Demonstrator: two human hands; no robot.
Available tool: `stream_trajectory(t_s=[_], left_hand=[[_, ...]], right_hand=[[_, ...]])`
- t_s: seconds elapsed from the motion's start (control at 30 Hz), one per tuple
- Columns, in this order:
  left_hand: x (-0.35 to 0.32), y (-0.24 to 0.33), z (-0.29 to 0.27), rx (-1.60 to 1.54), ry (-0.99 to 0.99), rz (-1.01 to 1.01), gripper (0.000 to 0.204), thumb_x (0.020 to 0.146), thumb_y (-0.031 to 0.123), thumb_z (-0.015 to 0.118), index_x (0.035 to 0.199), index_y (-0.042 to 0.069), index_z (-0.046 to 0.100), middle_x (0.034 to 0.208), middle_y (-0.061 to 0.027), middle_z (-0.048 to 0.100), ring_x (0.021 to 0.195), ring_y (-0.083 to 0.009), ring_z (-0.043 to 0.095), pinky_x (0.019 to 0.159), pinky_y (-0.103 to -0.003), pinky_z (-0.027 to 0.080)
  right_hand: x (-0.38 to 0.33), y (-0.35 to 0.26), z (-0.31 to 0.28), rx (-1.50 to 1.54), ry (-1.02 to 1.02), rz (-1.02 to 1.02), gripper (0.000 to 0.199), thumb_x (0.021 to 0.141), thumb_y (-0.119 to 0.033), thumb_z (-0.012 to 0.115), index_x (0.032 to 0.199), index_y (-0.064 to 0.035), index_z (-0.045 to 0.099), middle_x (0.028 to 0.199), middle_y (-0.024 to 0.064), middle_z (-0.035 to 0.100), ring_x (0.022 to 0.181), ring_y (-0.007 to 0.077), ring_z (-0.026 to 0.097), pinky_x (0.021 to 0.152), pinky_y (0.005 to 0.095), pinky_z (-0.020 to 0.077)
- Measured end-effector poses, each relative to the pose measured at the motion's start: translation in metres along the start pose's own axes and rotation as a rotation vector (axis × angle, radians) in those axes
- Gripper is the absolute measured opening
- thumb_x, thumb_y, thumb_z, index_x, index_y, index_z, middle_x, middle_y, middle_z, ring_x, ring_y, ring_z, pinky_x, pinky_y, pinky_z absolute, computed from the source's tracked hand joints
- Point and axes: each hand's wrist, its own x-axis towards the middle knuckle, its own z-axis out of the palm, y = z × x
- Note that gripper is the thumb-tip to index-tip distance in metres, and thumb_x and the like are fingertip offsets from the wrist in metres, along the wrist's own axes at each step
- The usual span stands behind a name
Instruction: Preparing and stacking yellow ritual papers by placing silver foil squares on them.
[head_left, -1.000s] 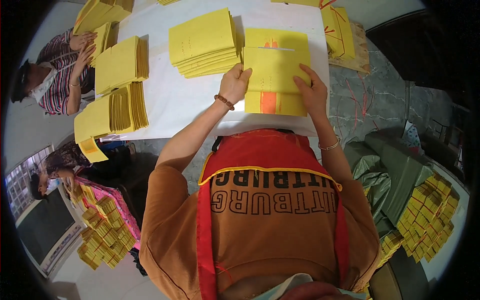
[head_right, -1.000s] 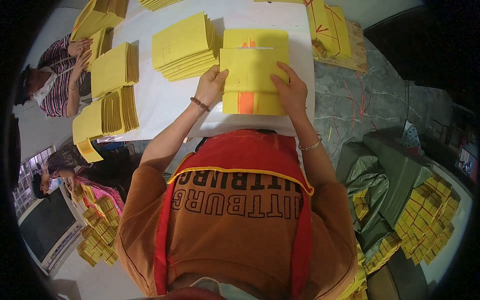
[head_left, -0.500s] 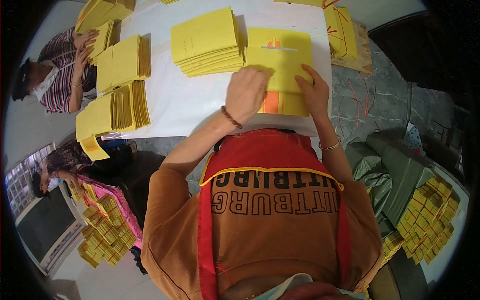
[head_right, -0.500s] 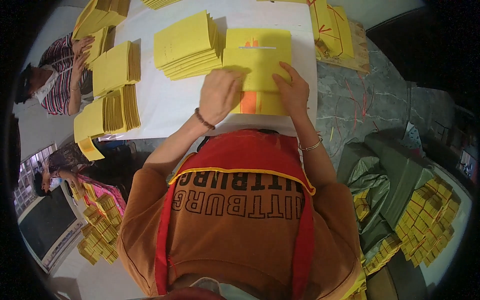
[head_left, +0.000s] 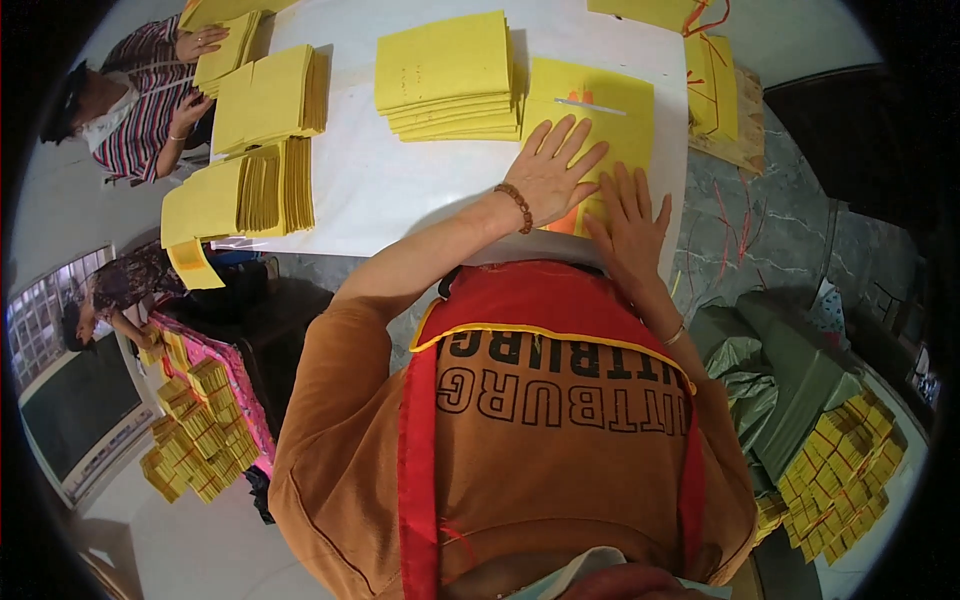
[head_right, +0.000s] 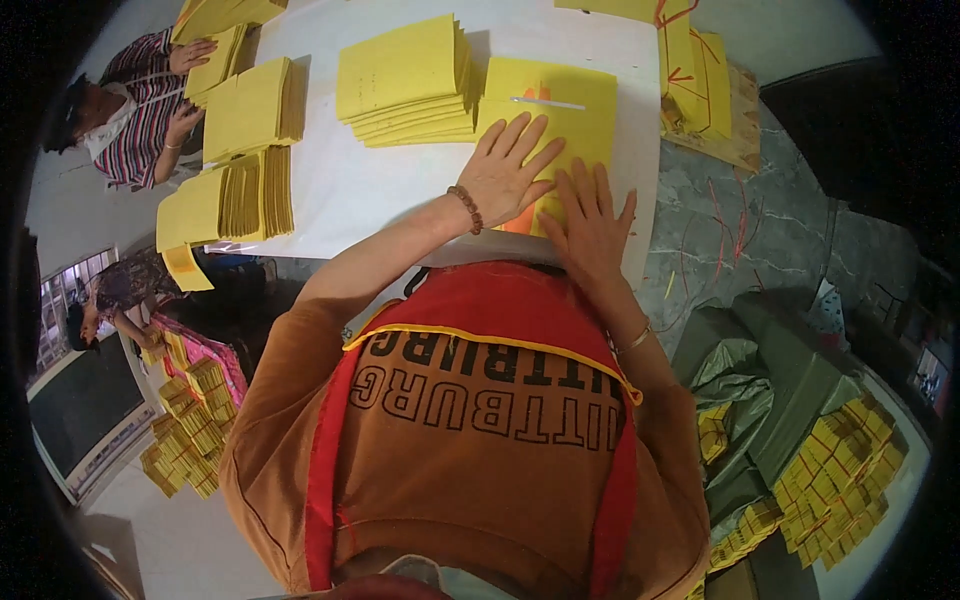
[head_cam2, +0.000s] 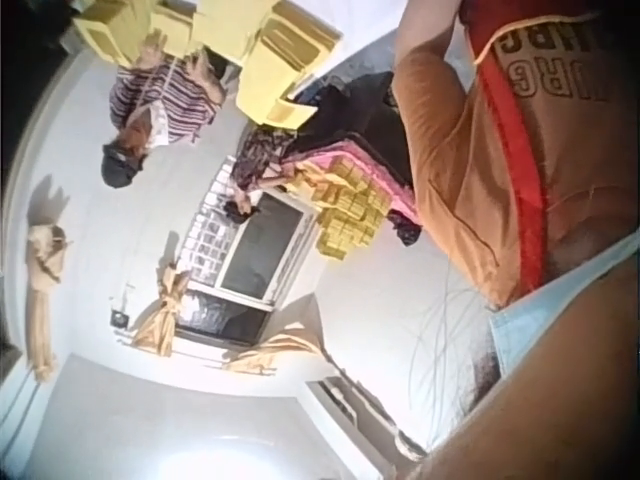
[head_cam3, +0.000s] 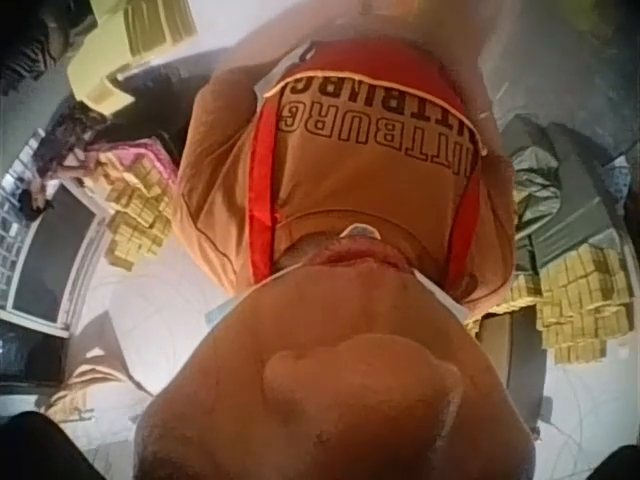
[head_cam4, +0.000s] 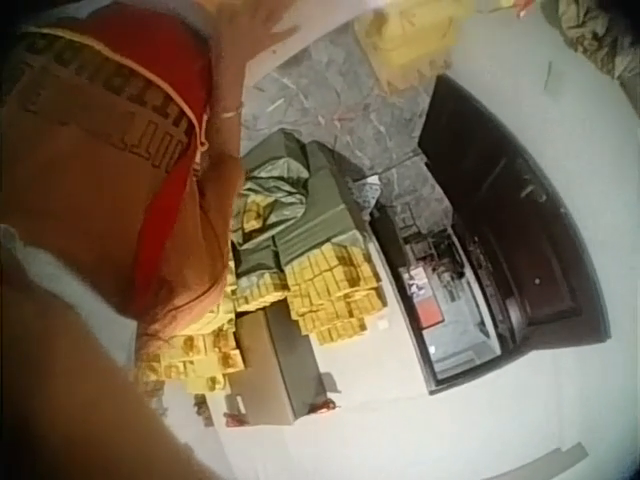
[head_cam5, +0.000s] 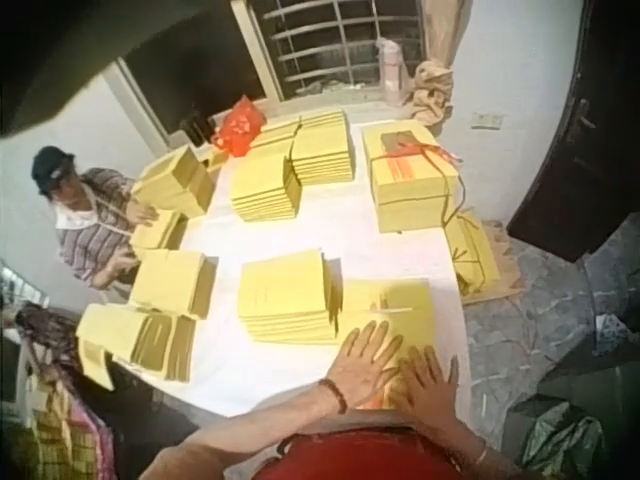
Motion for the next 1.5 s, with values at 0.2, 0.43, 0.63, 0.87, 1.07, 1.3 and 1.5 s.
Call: stream_trajectory(t_s=[0.2,0.43,0.63,0.87,1.07,1.3,1.5], left_hand=[[-0.002,-0.006,0.000,-0.058,0.092,0.053,0.053,0.087,0.044,0.049,0.131,0.014,0.043,0.139,-0.0165,0.033,0.128,-0.0327,0.028,0.105,-0.047,0.022],[-0.003,-0.012,-0.005,-0.128,0.113,0.177,0.057,0.078,0.044,0.060,0.124,0.012,0.050,0.127,-0.0131,0.043,0.115,-0.0285,0.040,0.093,-0.042,0.033],[0.003,-0.009,-0.004,0.068,0.055,0.255,0.052,0.077,0.036,0.062,0.120,0.009,0.051,0.116,-0.0156,0.049,0.102,-0.0272,0.048,0.080,-0.036,0.041],[0.009,-0.001,-0.001,0.132,0.157,0.150,0.053,0.069,0.017,0.063,0.118,0.004,0.051,0.101,-0.0122,0.056,0.087,-0.0253,0.055,0.070,-0.034,0.047],[0.004,-0.032,-0.107,-0.007,0.575,0.144,0.057,0.068,0.001,0.057,0.123,0.010,0.050,0.114,-0.0087,0.057,0.098,-0.0246,0.056,0.079,-0.036,0.046],[-0.026,-0.159,-0.073,0.244,0.266,-0.151,0.046,0.078,0.007,0.054,0.124,0.012,0.048,0.121,-0.0062,0.054,0.108,-0.0266,0.050,0.086,-0.040,0.040],[-0.036,-0.159,-0.045,0.109,0.074,-0.192,0.048,0.079,0.006,0.053,0.126,0.013,0.046,0.124,-0.0066,0.052,0.112,-0.0268,0.048,0.089,-0.041,0.040]], right_hand=[[-0.008,0.004,0.009,0.080,-0.106,0.023,0.054,0.088,-0.041,0.049,0.135,-0.0166,0.039,0.146,0.0094,0.024,0.136,0.0320,0.015,0.101,0.0650,0.0062],[-0.008,0.000,-0.002,0.034,-0.154,-0.017,0.055,0.086,-0.047,0.049,0.136,-0.0233,0.040,0.148,0.0128,0.019,0.136,0.0356,0.013,0.097,0.0697,0.0102],[-0.005,0.018,0.005,0.304,-0.133,-0.015,0.054,0.088,-0.044,0.050,0.135,-0.0197,0.041,0.145,0.0149,0.025,0.135,0.0337,0.018,0.099,0.0654,0.0147],[0.013,0.029,-0.027,1.210,0.211,0.486,0.040,0.096,-0.023,0.044,0.128,0.0002,0.045,0.125,0.0067,0.052,0.116,0.0143,0.046,0.098,0.0283,0.0339],[0.006,0.039,-0.018,1.194,0.206,0.574,0.036,0.096,-0.027,0.043,0.123,-0.0046,0.051,0.120,0.0055,0.056,0.113,0.0151,0.049,0.093,0.0329,0.0394],[0.031,0.015,-0.006,1.212,0.178,0.386,0.027,0.092,-0.021,0.051,0.111,-0.0027,0.059,0.111,0.0061,0.060,0.105,0.0144,0.053,0.091,0.0297,0.0375],[0.075,-0.015,-0.023,0.308,0.179,0.126,0.026,0.085,-0.019,0.058,0.109,-0.0090,0.061,0.105,0.0120,0.062,0.112,0.0287,0.050,0.096,0.0352,0.0361]])
